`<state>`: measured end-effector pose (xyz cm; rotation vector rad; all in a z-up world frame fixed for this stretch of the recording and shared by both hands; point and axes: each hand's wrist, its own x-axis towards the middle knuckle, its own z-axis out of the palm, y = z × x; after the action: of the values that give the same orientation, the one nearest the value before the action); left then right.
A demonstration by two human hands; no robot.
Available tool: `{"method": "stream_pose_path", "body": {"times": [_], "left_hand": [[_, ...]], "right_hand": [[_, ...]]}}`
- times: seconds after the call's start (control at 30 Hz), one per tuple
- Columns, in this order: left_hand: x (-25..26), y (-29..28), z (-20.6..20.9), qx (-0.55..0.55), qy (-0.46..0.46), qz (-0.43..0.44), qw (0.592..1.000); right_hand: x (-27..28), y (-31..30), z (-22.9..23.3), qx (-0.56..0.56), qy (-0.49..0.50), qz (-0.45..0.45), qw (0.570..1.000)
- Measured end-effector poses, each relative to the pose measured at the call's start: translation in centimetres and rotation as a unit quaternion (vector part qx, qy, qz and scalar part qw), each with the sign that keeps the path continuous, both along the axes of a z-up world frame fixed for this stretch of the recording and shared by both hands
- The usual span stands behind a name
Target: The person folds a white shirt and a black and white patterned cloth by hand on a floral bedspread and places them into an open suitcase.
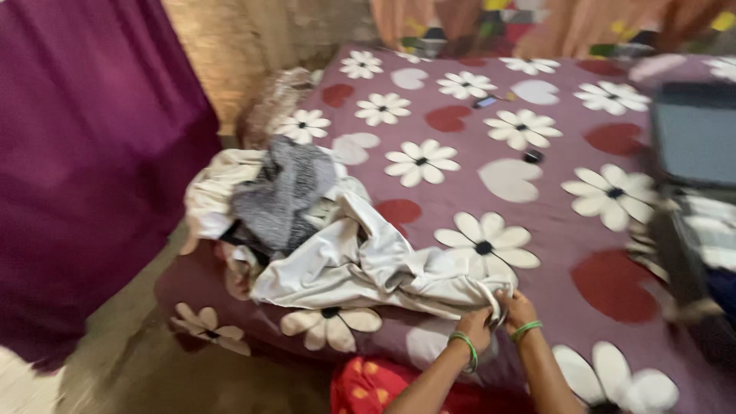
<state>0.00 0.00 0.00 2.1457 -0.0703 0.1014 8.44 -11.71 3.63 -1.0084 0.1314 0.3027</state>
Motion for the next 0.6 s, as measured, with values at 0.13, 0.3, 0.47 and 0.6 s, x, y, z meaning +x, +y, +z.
{"method": "stream_pose_path", "body": {"times": [0.13, 0.3, 0.47, 0.6], "left_hand": [[-3.2, -7.0, 1.5, -0.033, -0.002, -0.095, 0.995], [-4.6, -11.3, -0.7, -0.019, -0.163, -0.159, 0.974], [-3.8, -8.1, -1.2, -0.003, -0.144, -0.082, 0.986], [-2.0, -2.9, 0.1, 0.011, -0.187, 0.029, 0.982]], "right_hand": [[-2.5, -9.2, -0.1, -0.018, -0.008, -0.099, 0.995], [-3.9, -18.1, -0.1, -0.069, 0.006, -0.251, 0.965], [-5.1, -22.7, 0.5, -0.130, 0.033, -0.375, 0.917], [-4.8, -23.1, 0.3, -0.207, -0.106, -0.344, 0.910]]}}
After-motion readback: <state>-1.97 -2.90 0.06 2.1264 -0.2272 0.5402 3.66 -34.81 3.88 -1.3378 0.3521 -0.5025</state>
